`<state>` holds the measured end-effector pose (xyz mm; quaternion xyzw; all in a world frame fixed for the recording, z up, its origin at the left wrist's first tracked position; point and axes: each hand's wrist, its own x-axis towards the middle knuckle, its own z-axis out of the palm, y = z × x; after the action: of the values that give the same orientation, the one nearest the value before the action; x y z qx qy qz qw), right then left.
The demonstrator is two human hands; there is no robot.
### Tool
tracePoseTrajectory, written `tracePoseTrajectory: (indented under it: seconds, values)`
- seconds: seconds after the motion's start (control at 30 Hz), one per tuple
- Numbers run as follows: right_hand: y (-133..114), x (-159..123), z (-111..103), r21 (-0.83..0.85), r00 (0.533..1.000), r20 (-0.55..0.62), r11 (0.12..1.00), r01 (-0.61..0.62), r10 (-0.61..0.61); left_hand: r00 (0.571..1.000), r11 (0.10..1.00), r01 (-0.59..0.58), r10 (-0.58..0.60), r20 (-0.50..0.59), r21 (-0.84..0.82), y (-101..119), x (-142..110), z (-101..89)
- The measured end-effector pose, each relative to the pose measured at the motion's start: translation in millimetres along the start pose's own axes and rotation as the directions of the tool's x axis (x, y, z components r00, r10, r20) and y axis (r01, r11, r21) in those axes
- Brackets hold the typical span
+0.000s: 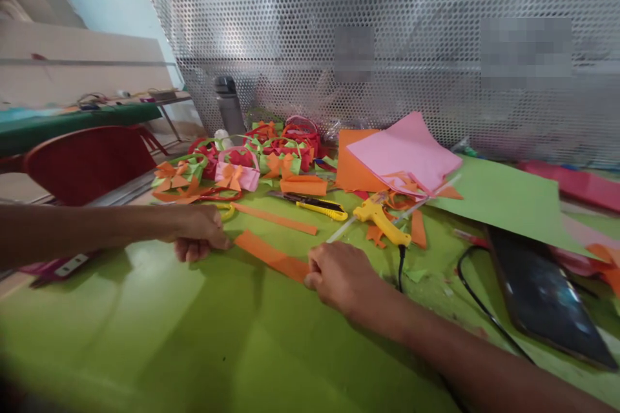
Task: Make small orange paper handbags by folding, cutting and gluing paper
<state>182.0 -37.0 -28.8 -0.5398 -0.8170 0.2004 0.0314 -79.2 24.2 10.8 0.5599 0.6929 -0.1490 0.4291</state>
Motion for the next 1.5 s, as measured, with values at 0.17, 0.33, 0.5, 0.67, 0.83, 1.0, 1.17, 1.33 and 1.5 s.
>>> tracePoseTrajectory:
  seconds: [0.17,0.33,0.5,0.67,0.83,1.0,1.17,1.33,1.5]
  values:
    - [2,2,1,-0.008,1.0,0.006,1.0,-0.012,0.012,0.954,0.921,-0.281,0.298,-0.023,0.269,49,-29,-5.8]
    - [0,0,-1,-0.014,1.0,-0.001,1.0,-0.022,0.022,0.614,0.262,-0.372,0.789,0.024,0.89,63,-43,57.0]
    - [-4,-1,-7,-0.01,1.0,0.019,1.0,-0.005,0.005,0.436,-0.023,-0.34,0.882,0.18,0.94,38,-27,93.4]
    - [-6,3,-13,-0.008,0.997,0.074,1.0,-0.02,0.021,0.312,-0.027,-0.324,0.941,0.134,0.946,30,-16,93.5]
    - [-10,-5,-10,-0.184,0.999,0.032,0.982,0.045,-0.039,0.151,0.032,-0.277,0.989,0.01,0.96,24,-4,95.8]
    - [-6,-19,2,-0.417,0.953,-0.151,0.891,0.18,-0.263,0.208,0.109,-0.271,0.977,-0.053,0.956,20,-2,95.1]
    - [-1,-19,8,-0.539,0.887,-0.173,0.795,0.28,-0.429,0.245,0.134,-0.301,0.968,-0.059,0.944,22,-5,92.4]
    - [0,-14,8,-0.542,0.828,-0.2,0.763,0.352,-0.523,0.087,0.067,-0.376,0.996,-0.036,0.924,22,1,91.7]
    - [4,-25,8,-0.558,0.793,-0.234,0.746,0.364,-0.562,0.097,0.083,-0.336,0.994,-0.053,0.938,15,-1,97.6]
